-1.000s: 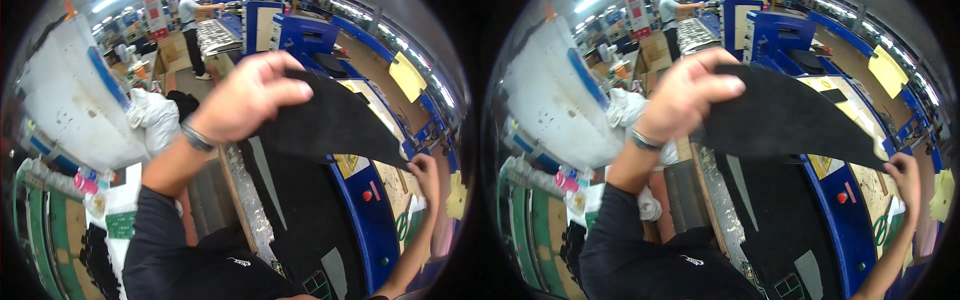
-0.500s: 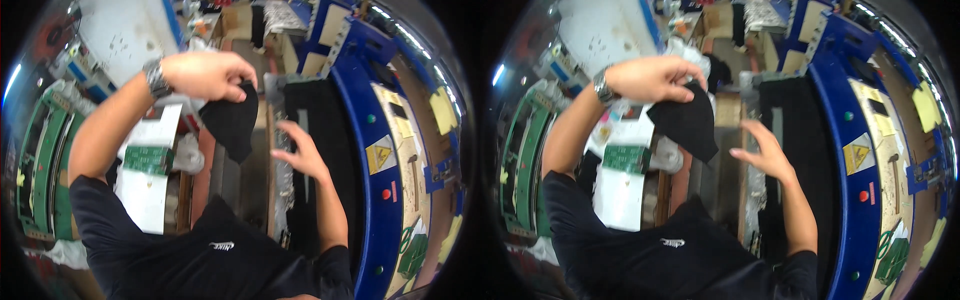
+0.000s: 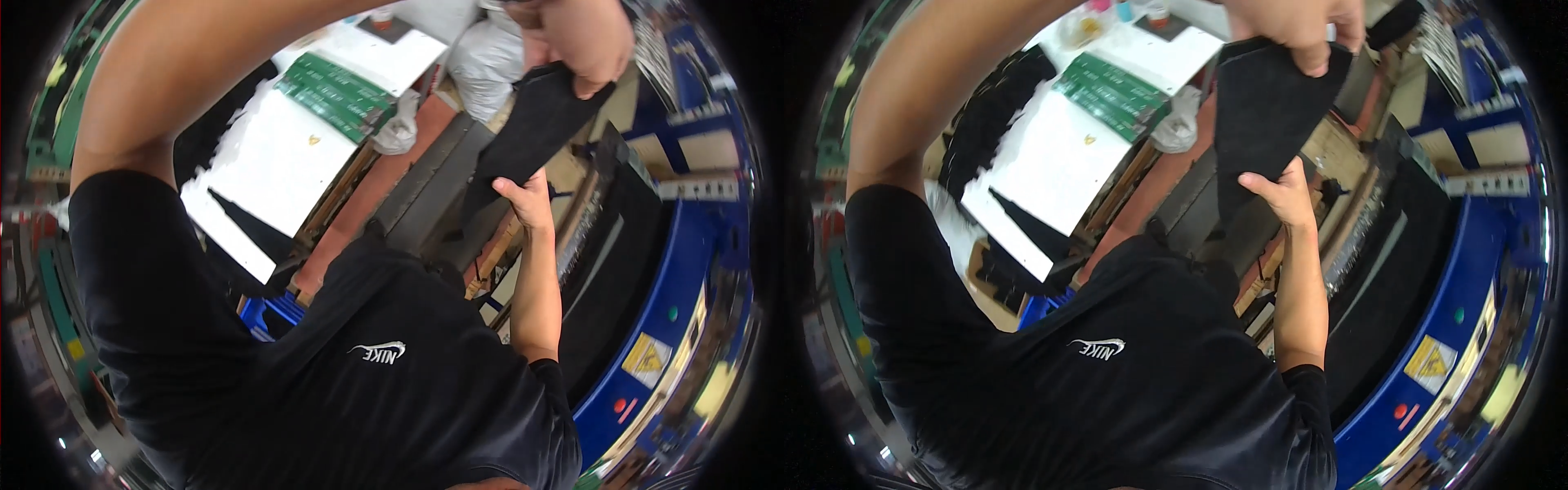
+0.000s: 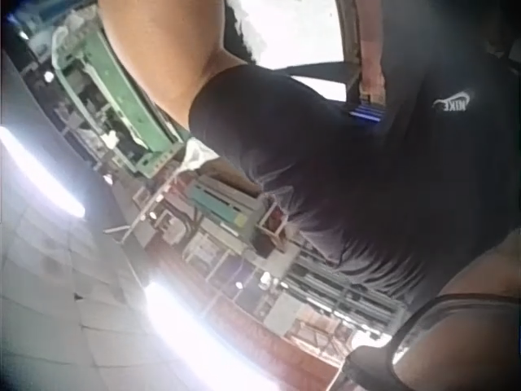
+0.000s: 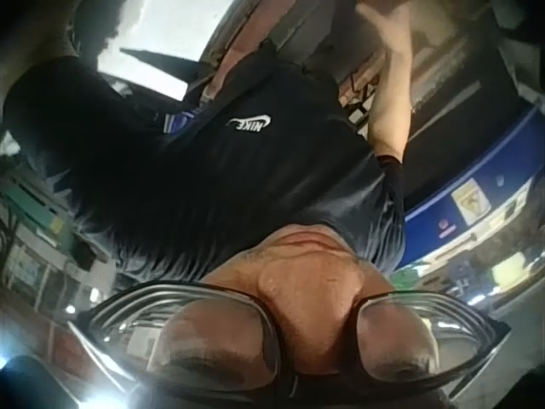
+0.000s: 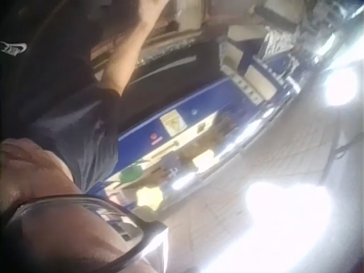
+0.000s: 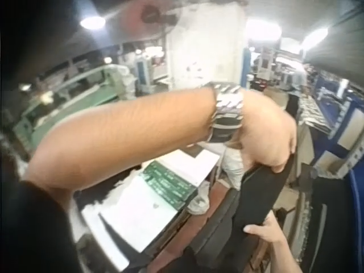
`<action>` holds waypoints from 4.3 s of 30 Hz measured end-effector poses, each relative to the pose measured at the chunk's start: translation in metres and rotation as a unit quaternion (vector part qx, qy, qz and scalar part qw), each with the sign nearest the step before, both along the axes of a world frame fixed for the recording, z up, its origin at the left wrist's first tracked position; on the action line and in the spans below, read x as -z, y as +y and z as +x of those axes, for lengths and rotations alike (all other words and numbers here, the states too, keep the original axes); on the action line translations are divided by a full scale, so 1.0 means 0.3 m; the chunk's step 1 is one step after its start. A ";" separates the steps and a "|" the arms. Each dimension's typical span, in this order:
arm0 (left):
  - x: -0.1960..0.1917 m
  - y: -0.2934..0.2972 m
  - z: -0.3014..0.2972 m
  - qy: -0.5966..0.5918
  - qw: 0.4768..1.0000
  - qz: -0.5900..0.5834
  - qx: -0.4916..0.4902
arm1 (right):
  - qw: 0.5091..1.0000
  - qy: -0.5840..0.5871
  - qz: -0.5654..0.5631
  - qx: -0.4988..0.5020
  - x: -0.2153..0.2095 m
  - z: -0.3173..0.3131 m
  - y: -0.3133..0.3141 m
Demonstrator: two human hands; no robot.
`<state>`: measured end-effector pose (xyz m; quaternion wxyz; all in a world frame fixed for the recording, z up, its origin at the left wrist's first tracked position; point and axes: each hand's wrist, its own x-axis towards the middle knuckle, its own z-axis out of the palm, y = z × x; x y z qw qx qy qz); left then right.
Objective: Preparing and cutting fabric components using metal templates and a pressing machine in a shoe factory.
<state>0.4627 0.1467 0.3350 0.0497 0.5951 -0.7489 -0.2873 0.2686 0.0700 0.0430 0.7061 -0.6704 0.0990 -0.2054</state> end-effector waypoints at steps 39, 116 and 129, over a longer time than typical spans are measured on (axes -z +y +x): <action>2.139 1.072 -0.152 0.568 -0.162 -0.335 -0.734 | 0.317 0.163 -0.659 -0.662 0.671 2.160 1.079; 1.282 0.732 -2.196 0.000 0.691 -0.209 0.693 | 0.335 0.596 -0.070 0.727 0.412 -1.046 1.435; 0.863 0.192 -1.748 0.254 0.730 -0.008 0.634 | 0.463 0.562 -0.221 0.648 0.308 -1.119 1.527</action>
